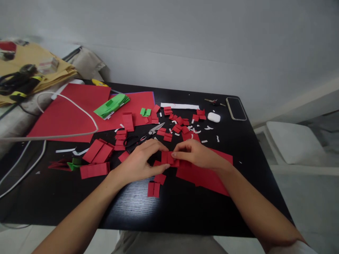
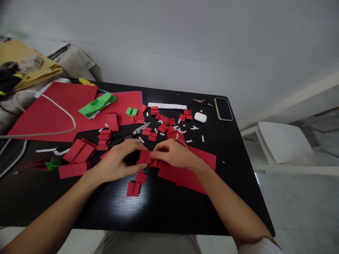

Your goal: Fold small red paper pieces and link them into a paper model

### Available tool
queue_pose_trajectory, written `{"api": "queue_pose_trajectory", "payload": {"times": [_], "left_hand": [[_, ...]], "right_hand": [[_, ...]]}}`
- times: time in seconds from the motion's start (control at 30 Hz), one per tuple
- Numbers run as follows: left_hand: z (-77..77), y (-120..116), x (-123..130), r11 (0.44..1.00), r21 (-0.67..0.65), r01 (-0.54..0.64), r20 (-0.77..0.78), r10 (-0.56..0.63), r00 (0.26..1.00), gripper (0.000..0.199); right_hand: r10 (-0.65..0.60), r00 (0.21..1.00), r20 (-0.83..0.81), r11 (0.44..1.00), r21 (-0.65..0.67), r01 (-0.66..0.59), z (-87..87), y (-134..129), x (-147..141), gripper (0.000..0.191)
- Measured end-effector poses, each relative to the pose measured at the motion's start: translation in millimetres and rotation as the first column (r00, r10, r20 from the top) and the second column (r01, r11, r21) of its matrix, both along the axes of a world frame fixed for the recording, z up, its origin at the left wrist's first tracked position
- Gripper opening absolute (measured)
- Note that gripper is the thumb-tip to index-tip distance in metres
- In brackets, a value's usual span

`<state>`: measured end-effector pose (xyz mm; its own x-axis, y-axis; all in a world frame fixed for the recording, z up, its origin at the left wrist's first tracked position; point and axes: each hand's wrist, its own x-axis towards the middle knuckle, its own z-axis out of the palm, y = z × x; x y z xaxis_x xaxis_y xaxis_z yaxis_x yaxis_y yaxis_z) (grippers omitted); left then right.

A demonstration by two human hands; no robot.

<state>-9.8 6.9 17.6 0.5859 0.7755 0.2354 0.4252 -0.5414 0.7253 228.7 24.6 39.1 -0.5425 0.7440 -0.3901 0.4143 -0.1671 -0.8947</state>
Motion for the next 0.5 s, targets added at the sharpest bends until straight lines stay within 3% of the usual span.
{"api": "queue_pose_trajectory", "payload": {"times": [0.23,0.5], "left_hand": [[6.2,6,-13,0.996,0.018,-0.083,0.05,0.082,0.995,0.029],[6.8,2,-7,0.999,0.036,-0.026,0.096,0.023,0.995,0.032]], "right_hand": [[0.006,0.992,-0.124,1.0,-0.029,-0.01,-3.4,1,5,0.008],[-0.125,0.987,-0.096,0.992,-0.049,0.121,-3.9,-4,1,0.028]]}}
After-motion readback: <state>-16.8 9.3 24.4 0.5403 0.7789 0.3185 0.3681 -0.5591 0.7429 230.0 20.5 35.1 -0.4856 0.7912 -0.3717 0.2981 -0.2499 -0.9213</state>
